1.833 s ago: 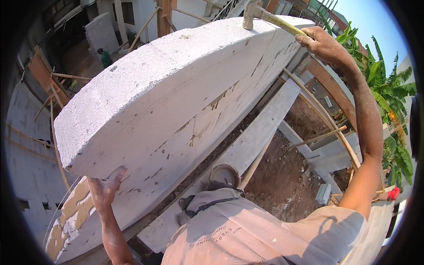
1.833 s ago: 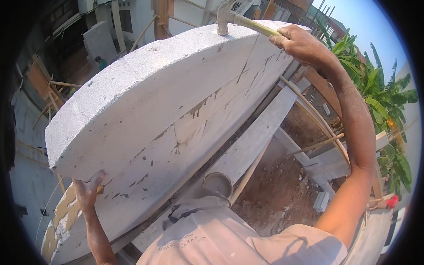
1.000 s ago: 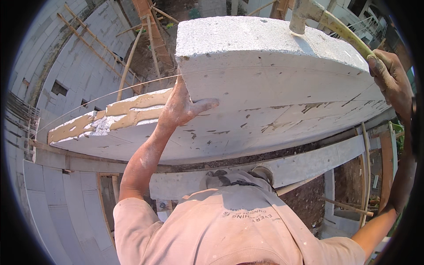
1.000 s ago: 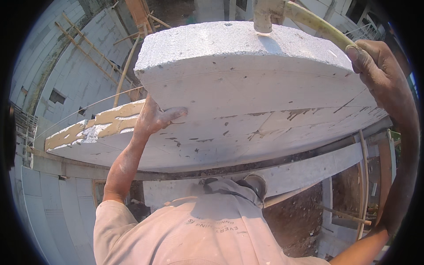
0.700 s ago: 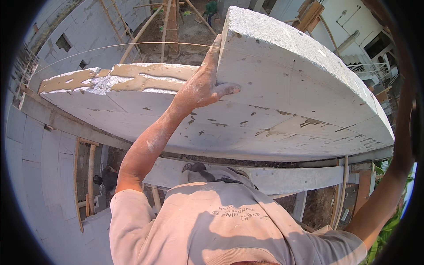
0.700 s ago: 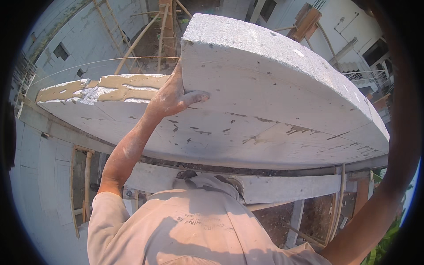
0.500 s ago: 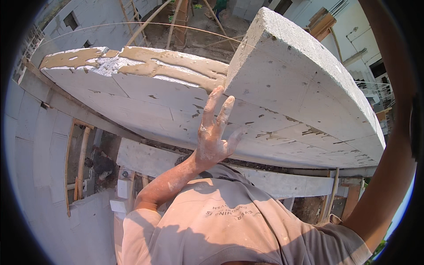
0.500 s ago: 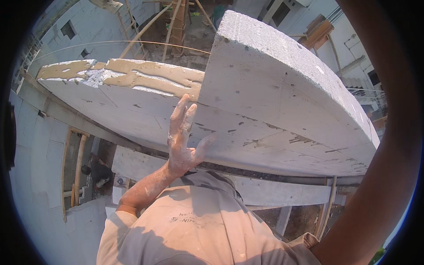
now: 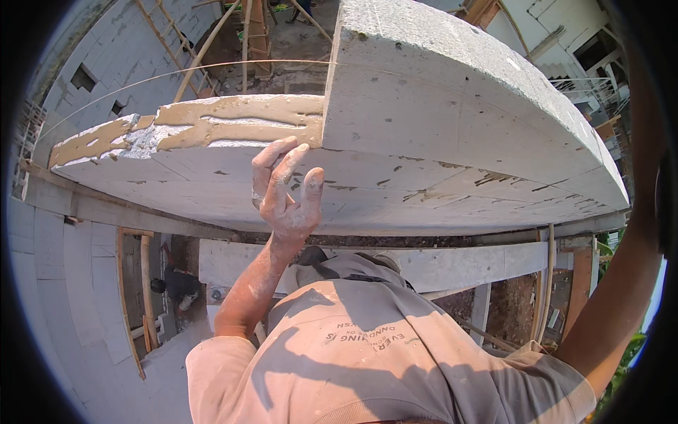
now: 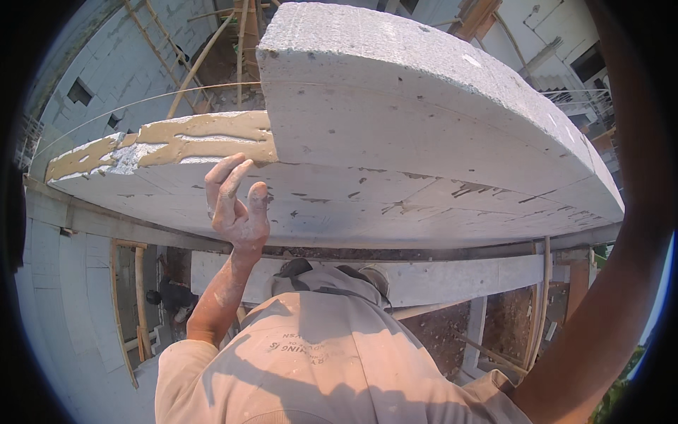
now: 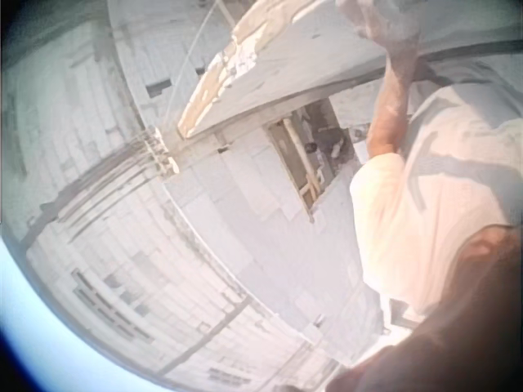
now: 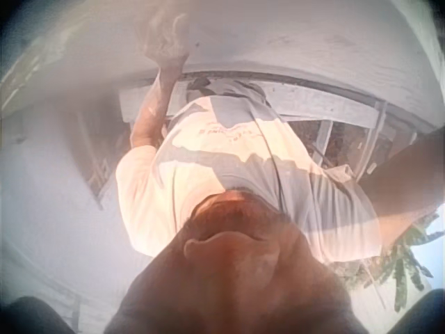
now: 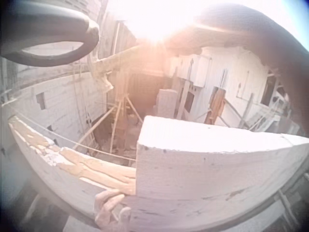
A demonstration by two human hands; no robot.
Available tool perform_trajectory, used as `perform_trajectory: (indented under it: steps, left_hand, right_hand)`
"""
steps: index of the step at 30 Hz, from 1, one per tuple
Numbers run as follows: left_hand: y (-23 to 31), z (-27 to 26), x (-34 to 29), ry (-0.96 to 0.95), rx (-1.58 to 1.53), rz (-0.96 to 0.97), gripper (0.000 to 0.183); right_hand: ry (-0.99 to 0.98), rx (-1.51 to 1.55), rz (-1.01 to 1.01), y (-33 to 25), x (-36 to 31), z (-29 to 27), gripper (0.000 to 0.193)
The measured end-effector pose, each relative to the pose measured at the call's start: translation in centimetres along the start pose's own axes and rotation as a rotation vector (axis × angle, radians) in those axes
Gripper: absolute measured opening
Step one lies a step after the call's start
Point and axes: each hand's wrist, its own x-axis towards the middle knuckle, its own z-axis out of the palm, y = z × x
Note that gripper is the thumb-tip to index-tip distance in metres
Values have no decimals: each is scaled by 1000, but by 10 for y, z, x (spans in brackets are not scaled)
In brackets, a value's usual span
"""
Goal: The person applies mortar to white blocks using a trowel, measures the wall and blocks with a tape measure, and places the blocks onto a partially built wall. The person repeats this process for multiple blocks.
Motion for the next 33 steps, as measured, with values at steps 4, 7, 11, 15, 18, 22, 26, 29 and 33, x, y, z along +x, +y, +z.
perform_trajectory:
  steps: [4,7,11,15,18,22,26,29,33]
  left_hand:
    - [-20,34,64,-74,-393,-121,95]
    - [-34,42,86,-383,-464,-299,113]
    - [-55,44,76,-386,-410,-387,107]
    - [-76,42,65,-375,-315,-368,104]
    - [-83,35,62,-377,-185,-408,102]
    - [-88,27,59,-389,-201,-478,95]
    - [-93,24,58,-445,-242,-463,88]
    - [-93,24,59,-431,-260,-467,87]
    - [-87,27,65,-518,-297,-500,89]
  right_hand:
    - [286,-129,-34,39,-25,-12,19]
    - [512,-117,84,71,-65,-20,19]
    - [435,226,651,108,-148,-19,29]
    - [588,181,1108,153,-234,3,39]
    - [420,-188,1087,174,-279,35,38]
    - [138,-77,1132,186,-315,41,35]
    - [448,-61,1121,192,-319,47,34]
    - [230,-308,848,188,-313,51,35]
    - [310,48,1167,175,-302,44,35]
